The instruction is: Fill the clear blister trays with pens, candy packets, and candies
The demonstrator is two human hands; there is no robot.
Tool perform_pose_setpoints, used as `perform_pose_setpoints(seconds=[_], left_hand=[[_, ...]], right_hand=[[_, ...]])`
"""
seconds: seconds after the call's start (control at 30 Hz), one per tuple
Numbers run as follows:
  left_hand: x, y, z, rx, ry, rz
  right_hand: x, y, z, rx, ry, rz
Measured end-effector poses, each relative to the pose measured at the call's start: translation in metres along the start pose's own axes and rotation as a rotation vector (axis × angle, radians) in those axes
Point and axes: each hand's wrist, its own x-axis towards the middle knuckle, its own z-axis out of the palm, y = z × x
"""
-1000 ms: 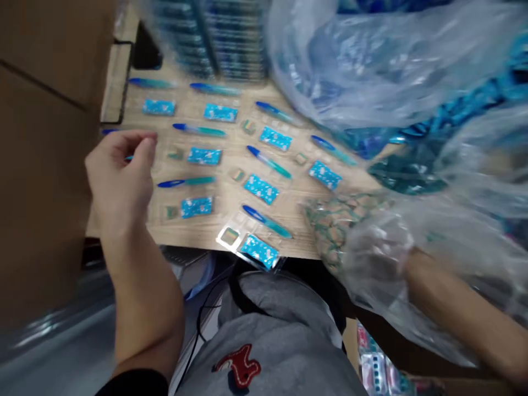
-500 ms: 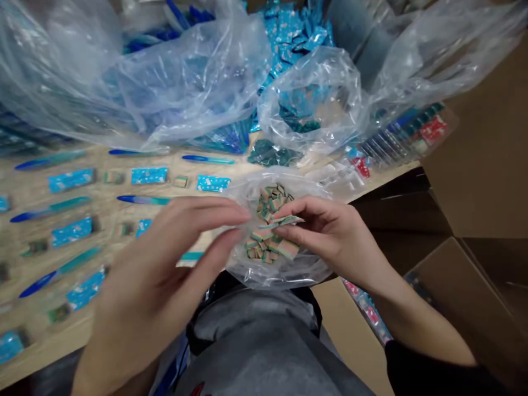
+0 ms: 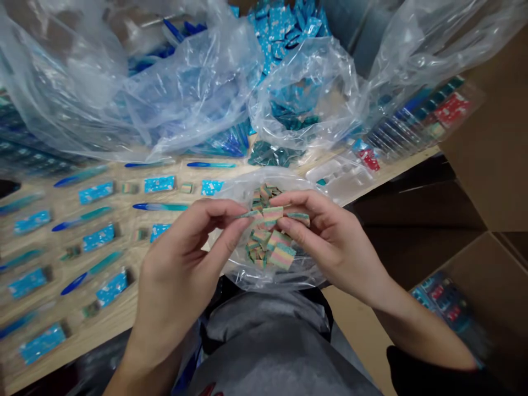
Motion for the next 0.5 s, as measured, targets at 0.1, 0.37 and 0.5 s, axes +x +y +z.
perform_pose_setpoints(seconds=[0.1, 0.37, 0.5], left_hand=[[0.0009, 0.0006, -0.0001, 0.007, 0.014, -0.02], [-0.0001, 0.0013, -0.0013, -0.094, -0.163, 0.04], [0.0017, -0.0004, 0.0009, -0.123, -0.091, 0.006]], right_hand=[[-0.0002, 0.0011, 0.0036, 0.068, -0.006, -0.014], [0.0005, 0.0064, 0.0092, 0.011, -0.035, -0.018], [0.0026, 0.0073, 0.0089, 0.026, -0.006, 0.032]])
